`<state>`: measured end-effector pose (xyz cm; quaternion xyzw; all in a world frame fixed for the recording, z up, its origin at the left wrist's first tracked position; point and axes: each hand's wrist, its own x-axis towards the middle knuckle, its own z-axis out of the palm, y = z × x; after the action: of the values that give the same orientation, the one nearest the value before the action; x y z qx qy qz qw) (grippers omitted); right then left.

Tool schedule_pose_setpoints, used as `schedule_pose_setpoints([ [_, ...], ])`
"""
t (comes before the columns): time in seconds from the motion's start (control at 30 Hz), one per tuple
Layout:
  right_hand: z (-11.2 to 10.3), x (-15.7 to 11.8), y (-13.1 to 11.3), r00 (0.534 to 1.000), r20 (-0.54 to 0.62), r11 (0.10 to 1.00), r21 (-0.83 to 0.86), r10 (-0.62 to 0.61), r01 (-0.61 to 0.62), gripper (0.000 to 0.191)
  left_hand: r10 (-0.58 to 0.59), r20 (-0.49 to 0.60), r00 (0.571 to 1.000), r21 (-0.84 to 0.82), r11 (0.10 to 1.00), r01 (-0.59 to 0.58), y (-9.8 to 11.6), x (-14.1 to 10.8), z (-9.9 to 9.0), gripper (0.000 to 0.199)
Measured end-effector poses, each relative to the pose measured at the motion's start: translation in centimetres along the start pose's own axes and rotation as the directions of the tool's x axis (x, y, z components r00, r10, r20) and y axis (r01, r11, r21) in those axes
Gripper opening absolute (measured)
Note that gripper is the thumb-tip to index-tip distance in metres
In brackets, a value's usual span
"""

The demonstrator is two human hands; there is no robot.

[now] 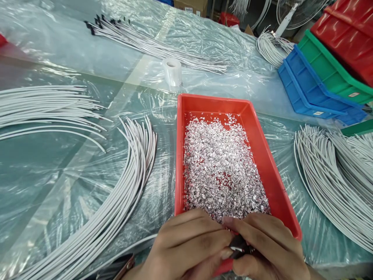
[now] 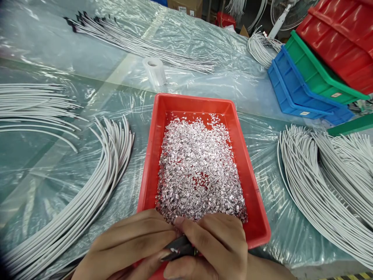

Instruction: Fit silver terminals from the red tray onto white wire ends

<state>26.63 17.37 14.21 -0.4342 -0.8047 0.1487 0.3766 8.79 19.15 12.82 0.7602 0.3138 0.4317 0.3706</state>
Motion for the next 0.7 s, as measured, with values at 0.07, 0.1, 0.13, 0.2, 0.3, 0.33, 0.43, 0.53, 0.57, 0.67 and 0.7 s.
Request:
schedule_pose_setpoints([
  [0.07, -0.05, 0.05, 0.02, 1.000, 0.000, 1.000, -0.004, 0.008, -0.008, 0.035, 0.004, 0.014, 1.000, -0.023, 1.000, -0.004, -0.08, 0.03, 0.02, 0.014],
  [0.1, -0.07, 0.08, 0.02, 1.000, 0.000, 1.000, -0.007, 0.010, -0.010, 0.035, 0.003, 0.020, 1.000, -0.037, 0.999, -0.002, -0.12, 0.05, 0.02, 0.013],
  [0.13, -0.09, 0.11, 0.00, 1.000, -0.004, 1.000, -0.011, 0.004, -0.004, 0.034, 0.002, 0.024, 1.000, -0.054, 0.999, 0.000, -0.15, 0.07, 0.01, 0.013],
  [0.2, -0.06, 0.14, -0.06, 1.000, -0.016, 1.000, -0.018, 0.007, -0.007, 0.033, -0.013, 0.016, 1.000, -0.090, 0.996, 0.014, -0.18, 0.07, 0.02, 0.011],
  [0.3, 0.13, 0.07, -0.16, 1.000, -0.026, 1.000, -0.027, 0.010, -0.010, 0.033, -0.045, 0.041, 0.998, -0.137, 0.989, 0.050, -0.24, 0.04, 0.09, 0.009],
  [0.33, 0.20, 0.03, -0.18, 0.999, -0.029, 0.999, -0.032, 0.016, -0.017, 0.033, -0.051, 0.051, 0.997, -0.146, 0.987, 0.058, -0.27, 0.04, 0.13, 0.009],
  [0.43, 0.26, -0.02, -0.17, 0.999, -0.034, 0.999, -0.046, 0.024, -0.025, 0.034, -0.068, 0.056, 0.996, -0.153, 0.985, 0.076, -0.35, 0.03, 0.25, 0.009],
  [0.53, 0.05, 0.11, -0.10, 1.000, 0.006, 0.998, -0.055, 0.016, -0.016, 0.036, -0.059, 0.010, 0.998, -0.155, 0.986, 0.059, -0.36, 0.03, 0.36, 0.010],
  [0.57, -0.04, 0.18, -0.07, 1.000, 0.016, 0.998, -0.057, 0.014, -0.013, 0.036, -0.053, -0.012, 0.999, -0.152, 0.987, 0.050, -0.35, 0.02, 0.40, 0.011],
  [0.67, -0.13, 0.29, -0.01, 0.999, 0.033, 0.998, -0.058, 0.012, -0.010, 0.036, -0.056, -0.067, 0.996, -0.136, 0.990, 0.046, -0.26, -0.02, 0.53, 0.010],
  [0.7, -0.09, 0.29, -0.01, 0.999, 0.033, 0.998, -0.058, 0.011, -0.009, 0.036, -0.063, -0.073, 0.995, -0.133, 0.990, 0.053, -0.22, -0.05, 0.58, 0.009],
])
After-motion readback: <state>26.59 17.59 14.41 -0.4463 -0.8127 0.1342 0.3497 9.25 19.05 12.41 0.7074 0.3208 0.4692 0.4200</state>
